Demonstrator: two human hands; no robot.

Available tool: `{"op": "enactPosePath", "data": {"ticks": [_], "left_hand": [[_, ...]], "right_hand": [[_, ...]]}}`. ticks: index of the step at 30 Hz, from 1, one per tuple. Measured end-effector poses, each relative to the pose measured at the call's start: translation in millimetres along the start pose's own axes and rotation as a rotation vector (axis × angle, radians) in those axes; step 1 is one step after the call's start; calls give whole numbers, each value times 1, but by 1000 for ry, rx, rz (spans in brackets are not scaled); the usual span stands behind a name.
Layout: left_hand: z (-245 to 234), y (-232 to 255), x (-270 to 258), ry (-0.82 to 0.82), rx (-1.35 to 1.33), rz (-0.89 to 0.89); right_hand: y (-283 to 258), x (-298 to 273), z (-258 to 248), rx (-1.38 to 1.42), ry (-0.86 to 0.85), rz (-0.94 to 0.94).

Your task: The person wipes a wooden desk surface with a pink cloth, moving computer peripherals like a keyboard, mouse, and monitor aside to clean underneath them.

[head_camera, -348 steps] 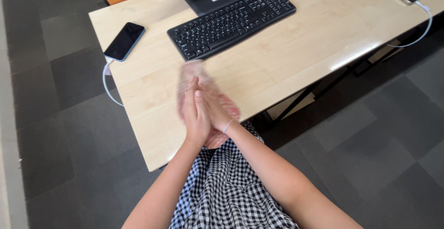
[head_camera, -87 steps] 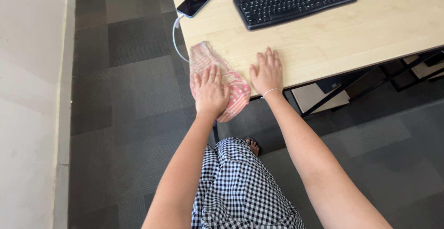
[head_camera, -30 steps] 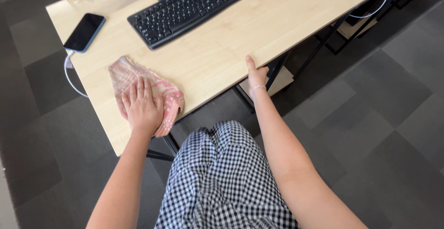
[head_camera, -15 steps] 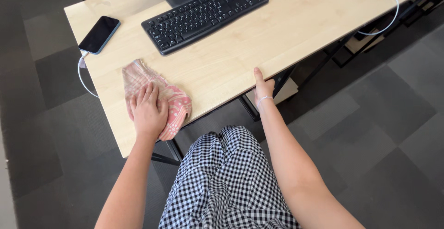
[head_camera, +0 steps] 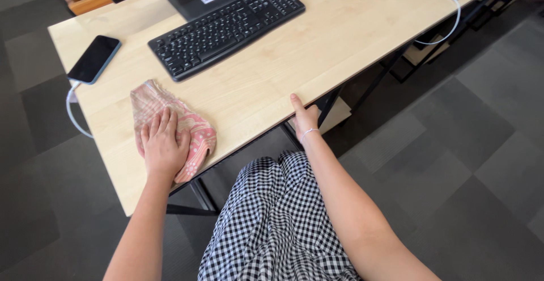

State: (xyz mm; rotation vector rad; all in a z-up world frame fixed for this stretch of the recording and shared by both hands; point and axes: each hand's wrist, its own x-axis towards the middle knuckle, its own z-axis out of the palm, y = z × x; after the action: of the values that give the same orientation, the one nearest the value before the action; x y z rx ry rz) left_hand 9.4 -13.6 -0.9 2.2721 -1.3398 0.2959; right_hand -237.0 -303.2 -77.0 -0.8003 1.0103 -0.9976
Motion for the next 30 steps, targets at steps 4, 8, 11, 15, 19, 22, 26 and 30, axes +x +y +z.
{"op": "enactPosePath", "data": {"ticks": [4, 8, 11, 15, 19, 22, 26, 30], "left_hand": [[19, 14, 17, -89, 42, 75], [52, 62, 48, -204, 7, 150], [69, 107, 65, -245, -28, 237], [61, 116, 48, -291, -151, 378], [23, 64, 22, -272, -198, 436], [-2, 16, 10, -245, -360, 245], [-10, -41, 29, -169, -118, 171], [-6, -57, 51, -102, -9, 59]], "right_hand": [[-5, -10, 1, 37, -61, -32], [-11, -15, 5, -13, -42, -41], [-9, -12, 4, 3, -51, -117], [2, -1, -3, 41, -34, -105], [-2, 2, -7, 16, -106, -104], [-17, -4, -9, -90, -109, -31], [-45, -10, -10, -579, 3, -205], [-59, -32, 9, -1094, 191, -496]]}}
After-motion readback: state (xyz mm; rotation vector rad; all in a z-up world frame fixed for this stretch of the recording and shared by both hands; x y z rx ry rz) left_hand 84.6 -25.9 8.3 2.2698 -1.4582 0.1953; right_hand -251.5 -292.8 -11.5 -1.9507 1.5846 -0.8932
